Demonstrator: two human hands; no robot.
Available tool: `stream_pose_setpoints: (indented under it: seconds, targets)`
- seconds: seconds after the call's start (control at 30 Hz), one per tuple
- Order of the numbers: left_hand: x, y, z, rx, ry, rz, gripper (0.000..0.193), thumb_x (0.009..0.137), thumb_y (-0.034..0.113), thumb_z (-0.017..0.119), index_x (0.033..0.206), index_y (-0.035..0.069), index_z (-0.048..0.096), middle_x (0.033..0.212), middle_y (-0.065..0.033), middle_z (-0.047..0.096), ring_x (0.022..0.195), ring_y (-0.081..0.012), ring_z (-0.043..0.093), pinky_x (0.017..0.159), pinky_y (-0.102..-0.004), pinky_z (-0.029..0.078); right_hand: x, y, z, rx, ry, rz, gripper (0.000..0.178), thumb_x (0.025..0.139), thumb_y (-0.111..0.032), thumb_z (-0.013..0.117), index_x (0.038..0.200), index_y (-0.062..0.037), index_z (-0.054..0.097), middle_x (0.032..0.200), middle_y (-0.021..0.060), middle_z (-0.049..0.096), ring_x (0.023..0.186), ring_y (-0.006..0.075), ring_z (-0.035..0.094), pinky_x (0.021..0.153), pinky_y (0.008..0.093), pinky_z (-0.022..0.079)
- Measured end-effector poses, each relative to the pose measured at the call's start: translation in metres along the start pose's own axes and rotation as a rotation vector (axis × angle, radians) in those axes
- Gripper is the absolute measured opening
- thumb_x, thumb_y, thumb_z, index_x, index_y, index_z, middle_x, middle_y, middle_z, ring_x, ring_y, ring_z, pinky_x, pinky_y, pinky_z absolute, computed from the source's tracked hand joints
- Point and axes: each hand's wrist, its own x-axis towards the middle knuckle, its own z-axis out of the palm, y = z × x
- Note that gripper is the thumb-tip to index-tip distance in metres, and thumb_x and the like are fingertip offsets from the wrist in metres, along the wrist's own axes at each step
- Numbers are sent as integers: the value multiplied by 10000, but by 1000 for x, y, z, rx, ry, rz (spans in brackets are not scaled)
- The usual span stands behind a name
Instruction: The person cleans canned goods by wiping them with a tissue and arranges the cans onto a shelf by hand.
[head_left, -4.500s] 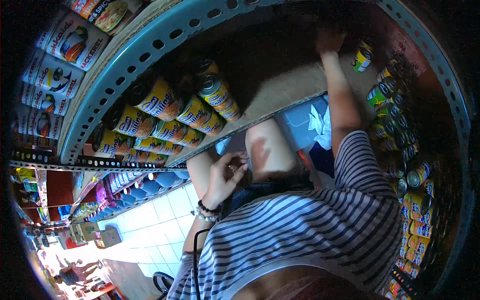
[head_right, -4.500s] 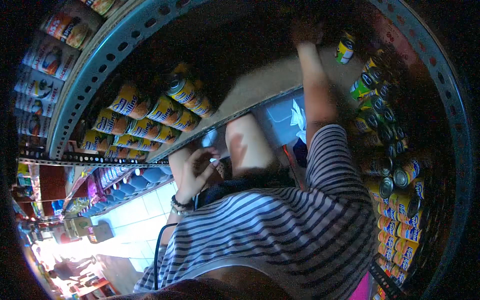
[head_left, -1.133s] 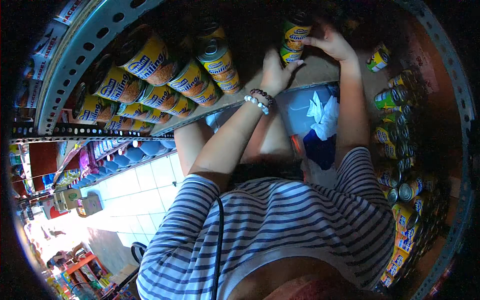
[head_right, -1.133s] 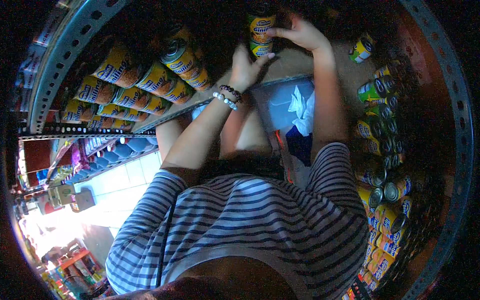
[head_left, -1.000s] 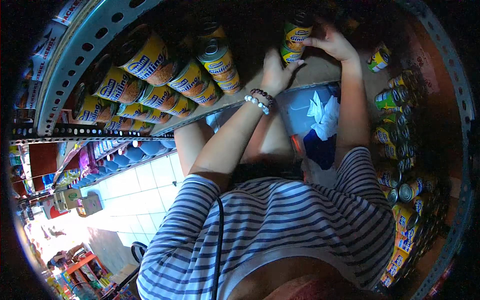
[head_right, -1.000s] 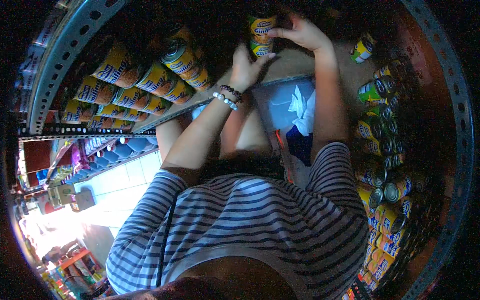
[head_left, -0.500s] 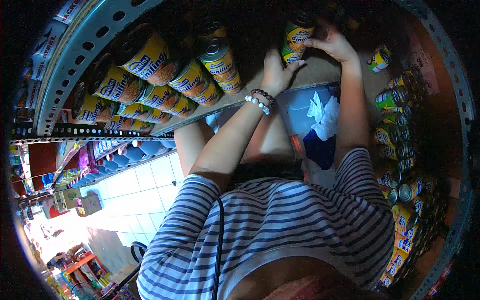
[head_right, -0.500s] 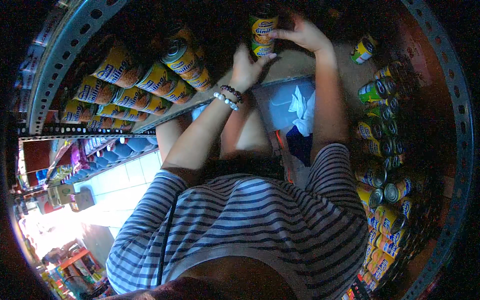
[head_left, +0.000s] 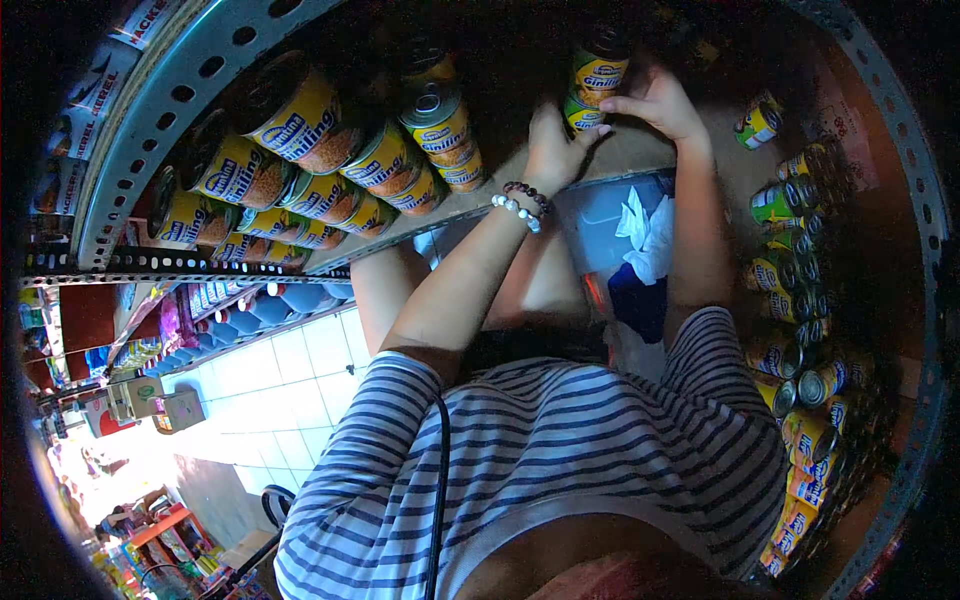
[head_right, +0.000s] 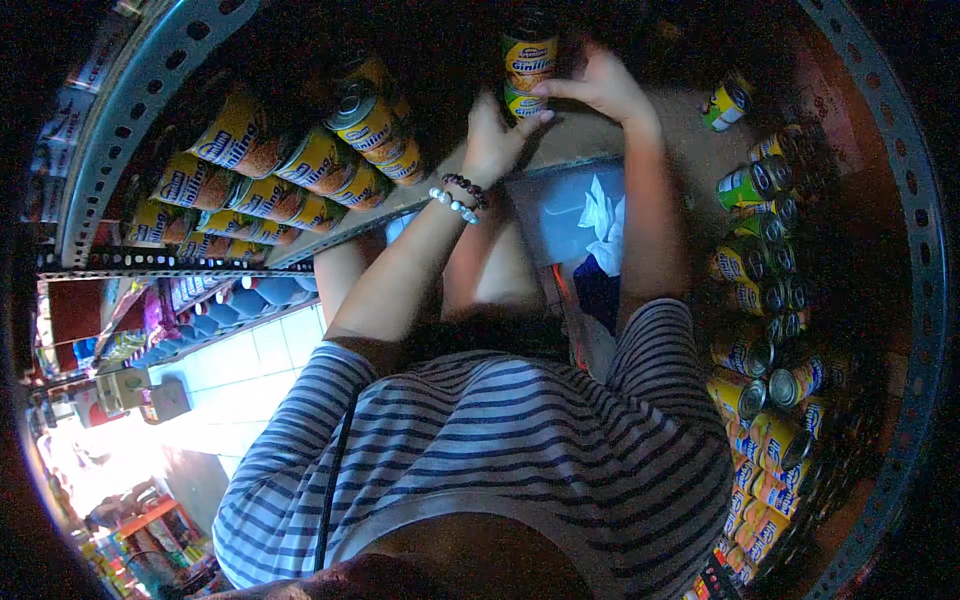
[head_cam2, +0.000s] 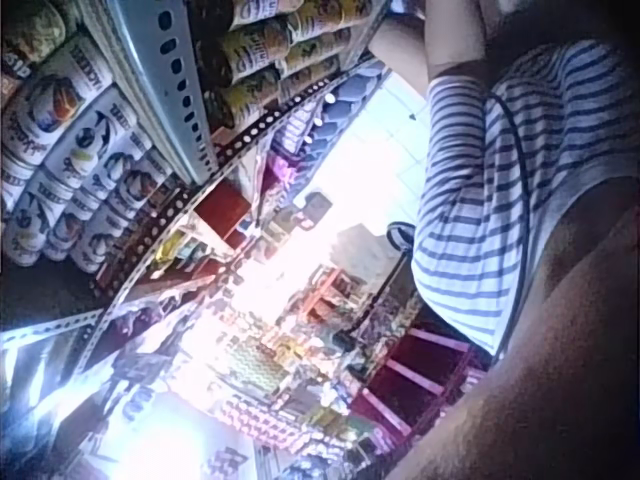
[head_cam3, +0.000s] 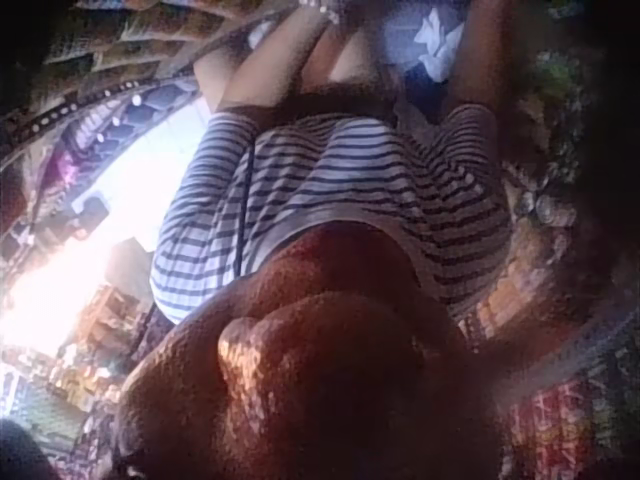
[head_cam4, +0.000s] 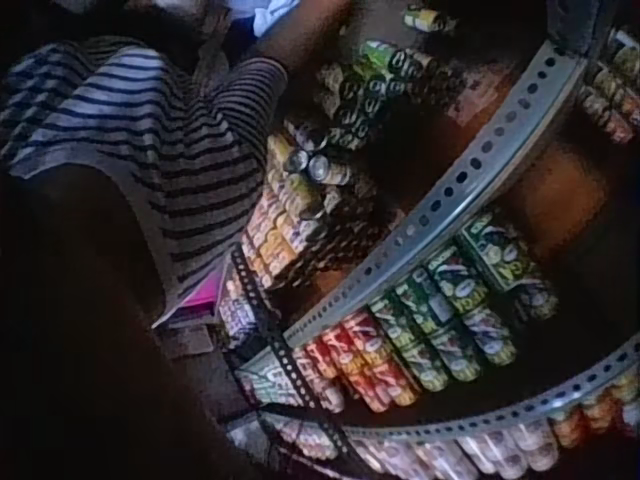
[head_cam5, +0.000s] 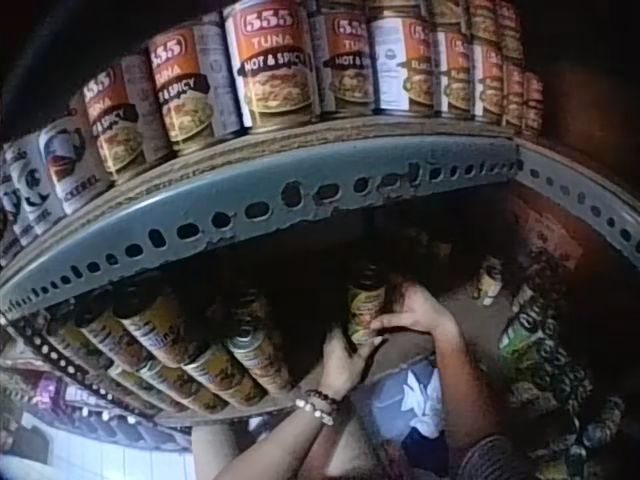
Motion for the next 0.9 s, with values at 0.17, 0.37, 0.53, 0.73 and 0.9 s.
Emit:
stream_pose_setpoints:
  seconds: [0.17,0.37,0.53,0.73,0.9]
  targets:
    - [1,-2,-1,16,9,1,705,684,316,861,1127,-100,503,1104,-294,571,1061,-436,556,932,-463,451,4,5,-3,-111,-15,47,786,689,-104,861,1353,-5,452,1322,127,557,1220,230,528,1071,383,402]
    - [0,-1,-1,17,14,14,686,694,310,854,1129,-92,507,1097,-293,574,1070,-436,550,926,-470,448,2,13,-3,-179,-7,-17,655,697,29,806,1276,13,499,1229,113,600,1150,209,570,1028,383,444]
    - [0,2,-1,-17,0,8,676,696,303,852,1128,-86,508,1099,-295,574,1069,-434,552,933,-469,445,1,10,-1,-175,17,-11,658,698,36,802,1279,14,496,1221,113,606,1124,212,586,1016,377,456]
    - [1,0,0,-15,-1,-23,653,706,269,847,1140,-77,502,1105,-280,580,1069,-419,562,935,-458,450,1,4,4,-139,9,22,670,684,9,823,1271,15,502,1225,107,598,1138,207,569,1019,366,446]
    - [1,1,1,-66,14,41,638,696,239,856,1128,-73,505,1096,-274,590,1050,-410,581,926,-447,460,1,6,1,-239,3,40,729,697,-111,855,1311,8,482,1278,120,589,1176,222,560,1051,382,421]
